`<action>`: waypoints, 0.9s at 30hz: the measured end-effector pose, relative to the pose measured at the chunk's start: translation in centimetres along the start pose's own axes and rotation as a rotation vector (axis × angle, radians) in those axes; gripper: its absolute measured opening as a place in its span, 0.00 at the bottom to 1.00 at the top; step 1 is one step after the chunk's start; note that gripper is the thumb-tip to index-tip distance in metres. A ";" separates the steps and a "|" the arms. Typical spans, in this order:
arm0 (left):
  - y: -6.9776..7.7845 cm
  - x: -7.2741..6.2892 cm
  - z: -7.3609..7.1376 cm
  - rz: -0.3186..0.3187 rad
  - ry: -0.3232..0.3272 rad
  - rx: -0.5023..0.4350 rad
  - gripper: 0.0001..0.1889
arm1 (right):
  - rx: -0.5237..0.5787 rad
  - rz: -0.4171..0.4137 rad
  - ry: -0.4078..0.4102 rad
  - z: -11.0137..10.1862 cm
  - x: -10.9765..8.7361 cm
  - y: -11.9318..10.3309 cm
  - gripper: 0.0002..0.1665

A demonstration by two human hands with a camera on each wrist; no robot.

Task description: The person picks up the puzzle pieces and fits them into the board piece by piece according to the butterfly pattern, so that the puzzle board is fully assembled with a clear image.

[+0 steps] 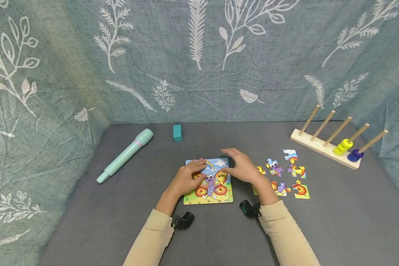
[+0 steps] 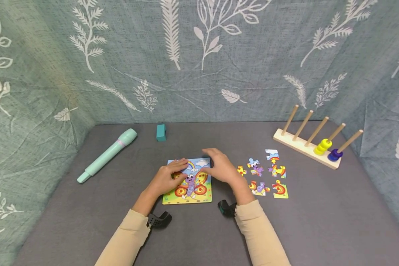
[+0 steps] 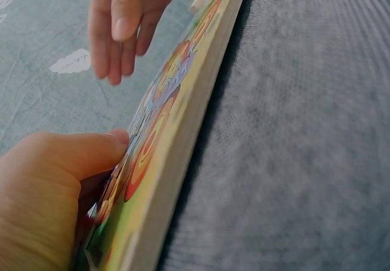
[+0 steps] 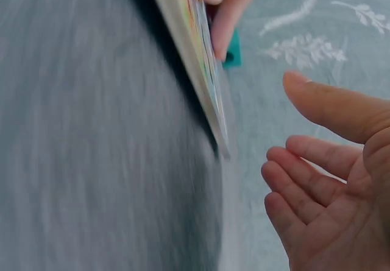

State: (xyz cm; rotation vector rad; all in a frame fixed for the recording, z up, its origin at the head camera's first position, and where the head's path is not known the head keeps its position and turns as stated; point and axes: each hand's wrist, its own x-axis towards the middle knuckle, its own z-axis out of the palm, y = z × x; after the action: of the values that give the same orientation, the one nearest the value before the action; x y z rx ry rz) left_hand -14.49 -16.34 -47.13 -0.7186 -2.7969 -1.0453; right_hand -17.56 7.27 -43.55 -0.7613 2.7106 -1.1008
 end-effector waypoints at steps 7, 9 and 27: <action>-0.2 -0.1 0.0 -0.006 -0.003 -0.004 0.21 | -0.004 0.059 0.042 -2.5 -1.5 1.7 0.40; -0.2 -0.2 0.0 -0.006 0.002 -0.012 0.21 | 0.000 0.069 0.049 -3.1 -1.9 2.0 0.40; 0.1 -0.1 0.1 -0.021 -0.002 -0.008 0.21 | 0.013 0.251 0.097 -11.7 -7.3 8.5 0.41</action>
State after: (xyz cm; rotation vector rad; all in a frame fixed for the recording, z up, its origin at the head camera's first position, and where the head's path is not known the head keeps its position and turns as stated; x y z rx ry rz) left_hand -14.34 -16.27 -47.24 -0.6928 -2.8093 -1.0602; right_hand -18.11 23.28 -41.31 -0.3602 2.7774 -1.1204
